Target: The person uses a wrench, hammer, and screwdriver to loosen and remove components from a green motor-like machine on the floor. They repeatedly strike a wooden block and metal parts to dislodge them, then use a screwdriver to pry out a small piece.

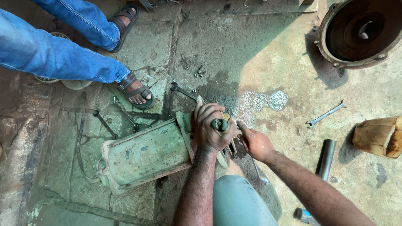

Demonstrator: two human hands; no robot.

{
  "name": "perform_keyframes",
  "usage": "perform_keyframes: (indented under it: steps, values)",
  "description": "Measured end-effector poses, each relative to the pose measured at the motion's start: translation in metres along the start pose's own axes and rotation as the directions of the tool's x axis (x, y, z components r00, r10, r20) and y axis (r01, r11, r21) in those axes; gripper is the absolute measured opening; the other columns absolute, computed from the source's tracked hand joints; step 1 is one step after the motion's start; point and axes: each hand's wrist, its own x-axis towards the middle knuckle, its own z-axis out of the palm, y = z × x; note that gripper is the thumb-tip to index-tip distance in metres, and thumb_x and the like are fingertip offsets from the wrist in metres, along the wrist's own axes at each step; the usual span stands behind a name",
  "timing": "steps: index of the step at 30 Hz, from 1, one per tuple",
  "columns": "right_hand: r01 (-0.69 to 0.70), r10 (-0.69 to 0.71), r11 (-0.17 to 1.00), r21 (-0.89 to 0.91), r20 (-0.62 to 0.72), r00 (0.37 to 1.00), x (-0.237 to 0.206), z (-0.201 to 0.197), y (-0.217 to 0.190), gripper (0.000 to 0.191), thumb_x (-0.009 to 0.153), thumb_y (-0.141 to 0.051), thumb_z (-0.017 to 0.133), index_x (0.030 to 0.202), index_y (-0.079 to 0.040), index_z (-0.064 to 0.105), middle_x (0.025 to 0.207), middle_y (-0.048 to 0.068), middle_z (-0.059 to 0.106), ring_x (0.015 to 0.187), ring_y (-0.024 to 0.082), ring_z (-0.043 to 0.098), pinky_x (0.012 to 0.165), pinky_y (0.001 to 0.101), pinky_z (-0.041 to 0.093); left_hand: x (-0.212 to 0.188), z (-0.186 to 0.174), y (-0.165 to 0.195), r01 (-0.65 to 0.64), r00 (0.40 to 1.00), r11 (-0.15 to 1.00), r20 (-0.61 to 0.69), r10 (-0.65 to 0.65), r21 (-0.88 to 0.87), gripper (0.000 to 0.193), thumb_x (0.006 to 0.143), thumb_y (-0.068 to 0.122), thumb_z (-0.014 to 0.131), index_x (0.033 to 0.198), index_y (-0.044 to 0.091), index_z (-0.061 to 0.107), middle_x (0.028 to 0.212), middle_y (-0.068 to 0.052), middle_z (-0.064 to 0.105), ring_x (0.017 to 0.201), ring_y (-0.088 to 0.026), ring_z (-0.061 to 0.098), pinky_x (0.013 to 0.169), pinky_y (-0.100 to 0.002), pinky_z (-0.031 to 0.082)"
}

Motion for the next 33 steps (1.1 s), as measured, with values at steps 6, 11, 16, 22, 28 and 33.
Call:
perform_keyframes:
  steps: [6, 11, 16, 22, 28, 33]
  values:
    - [-0.341, 0.34, 0.929, -0.143, -0.033, 0.94, 0.008, -0.019, 0.013, 0.053, 0.107, -0.034, 0.043, 0.159, -0.023, 0.035, 0.08, 0.01, 0.071, 0.053, 0.018, 0.06, 0.05, 0.0353, 0.058, 0.001, 0.0, -0.002, 0.01, 1.0, 1.0, 0.025, -0.01, -0.018, 0.021, 0.076, 0.028, 0.073, 0.076, 0.013, 0.058, 0.104, -0.007, 0.071, 0.112, -0.027, 0.066, 0.123, -0.061, 0.03]
    - [-0.394, 0.355, 0.908, 0.144, 0.237, 0.904, 0.028, -0.047, 0.019, 0.044, 0.104, -0.026, 0.049, 0.146, -0.013, 0.057, 0.076, 0.008, 0.073, 0.053, 0.013, 0.06, 0.053, 0.0316, 0.056, 0.001, -0.001, 0.002, 0.006, 1.0, 1.0, 0.004, -0.006, -0.02, 0.021, 0.076, 0.027, 0.073, 0.077, 0.012, 0.058, 0.105, -0.008, 0.07, 0.114, -0.028, 0.065, 0.125, -0.063, 0.028]
    - [-0.46, 0.285, 0.86, 0.219, 0.541, 0.791, 0.065, -0.072, 0.007, 0.04, 0.103, -0.024, 0.053, 0.139, -0.011, 0.065, 0.084, 0.001, 0.073, 0.057, 0.011, 0.059, 0.055, 0.0308, 0.055, 0.005, -0.002, 0.004, 0.011, 1.0, 1.0, 0.011, -0.011, -0.007, 0.021, 0.074, 0.028, 0.074, 0.076, 0.012, 0.059, 0.104, -0.008, 0.07, 0.113, -0.028, 0.065, 0.125, -0.066, 0.027]
    - [-0.371, 0.254, 0.921, 0.12, 0.535, 0.805, 0.067, -0.078, -0.007, 0.038, 0.102, -0.024, 0.057, 0.137, -0.013, 0.068, 0.084, 0.009, 0.073, 0.058, 0.013, 0.057, 0.055, 0.0319, 0.052, 0.005, -0.002, 0.005, 0.008, 1.0, 1.0, 0.006, -0.008, -0.023, 0.021, 0.076, 0.027, 0.073, 0.076, 0.013, 0.059, 0.105, -0.008, 0.071, 0.115, -0.028, 0.065, 0.125, -0.065, 0.028]
    - [-0.062, 0.074, 0.994, -0.095, 0.12, 0.99, 0.019, -0.03, -0.018, 0.048, 0.093, -0.017, 0.059, 0.14, -0.009, 0.057, 0.074, 0.011, 0.072, 0.059, 0.02, 0.069, 0.06, 0.0351, 0.062, 0.004, -0.002, 0.003, -0.005, 1.0, 0.999, -0.01, 0.005, -0.035, 0.023, 0.076, 0.027, 0.076, 0.078, 0.012, 0.058, 0.106, -0.008, 0.071, 0.114, -0.029, 0.065, 0.124, -0.062, 0.03]
    - [-0.237, 0.246, 0.961, -0.142, 0.051, 0.968, 0.008, -0.009, -0.003, 0.044, 0.101, -0.022, 0.054, 0.141, -0.007, 0.043, 0.081, 0.01, 0.071, 0.066, 0.024, 0.067, 0.06, 0.0415, 0.061, 0.003, 0.0, 0.0, 0.007, 1.0, 1.0, 0.009, -0.007, -0.014, 0.022, 0.077, 0.027, 0.076, 0.077, 0.012, 0.058, 0.105, -0.007, 0.071, 0.115, -0.026, 0.066, 0.128, -0.062, 0.027]
